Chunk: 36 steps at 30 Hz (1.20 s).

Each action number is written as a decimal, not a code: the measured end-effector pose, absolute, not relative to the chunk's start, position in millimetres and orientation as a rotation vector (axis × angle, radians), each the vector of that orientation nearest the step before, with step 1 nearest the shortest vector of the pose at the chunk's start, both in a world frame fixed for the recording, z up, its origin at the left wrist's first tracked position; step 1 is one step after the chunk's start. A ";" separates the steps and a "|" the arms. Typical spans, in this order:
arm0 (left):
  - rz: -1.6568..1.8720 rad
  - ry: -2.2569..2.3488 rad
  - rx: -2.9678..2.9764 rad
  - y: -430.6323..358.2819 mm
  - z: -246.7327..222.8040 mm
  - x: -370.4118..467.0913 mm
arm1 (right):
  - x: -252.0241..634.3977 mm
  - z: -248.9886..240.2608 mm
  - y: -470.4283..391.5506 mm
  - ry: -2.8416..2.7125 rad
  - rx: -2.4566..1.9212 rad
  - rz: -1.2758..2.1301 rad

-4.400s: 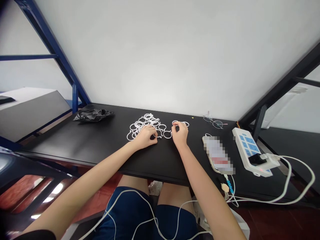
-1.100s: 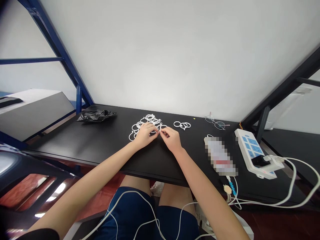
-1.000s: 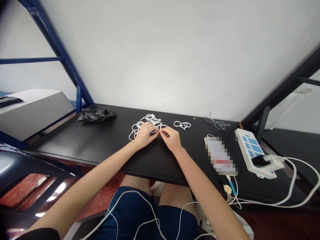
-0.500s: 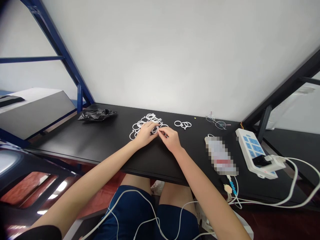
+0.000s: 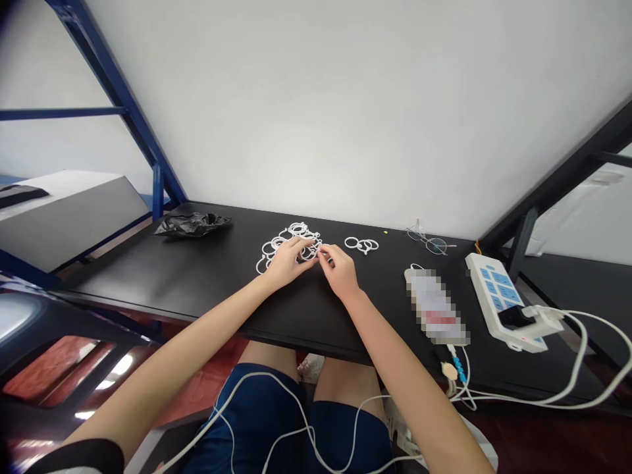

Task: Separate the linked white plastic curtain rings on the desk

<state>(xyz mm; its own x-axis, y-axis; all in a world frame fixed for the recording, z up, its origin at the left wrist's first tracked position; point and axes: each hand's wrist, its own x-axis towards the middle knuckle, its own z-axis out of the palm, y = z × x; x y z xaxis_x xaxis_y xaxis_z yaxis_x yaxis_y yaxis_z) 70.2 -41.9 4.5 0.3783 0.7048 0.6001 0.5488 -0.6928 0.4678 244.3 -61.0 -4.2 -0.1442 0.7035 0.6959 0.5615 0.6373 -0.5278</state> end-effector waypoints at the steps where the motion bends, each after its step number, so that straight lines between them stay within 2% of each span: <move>1: 1.210 1.130 2.440 -41.1 4.1 69.9 | 244.3 -4.5 -60.8 -1.821 -1.014 0.172; 36: 1.121 1.133 2.539 -40.7 -0.9 70.2 | 243.7 -5.6 -58.9 -1.813 -1.030 0.136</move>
<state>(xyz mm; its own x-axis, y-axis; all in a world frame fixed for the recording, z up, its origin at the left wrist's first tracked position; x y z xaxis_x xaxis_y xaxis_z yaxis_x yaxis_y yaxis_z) 70.2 -40.7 -0.9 0.4377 0.6905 0.5759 0.5832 -0.7055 0.4026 243.7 -58.9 -5.6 -0.1322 0.6962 0.7055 0.5831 0.6302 -0.5127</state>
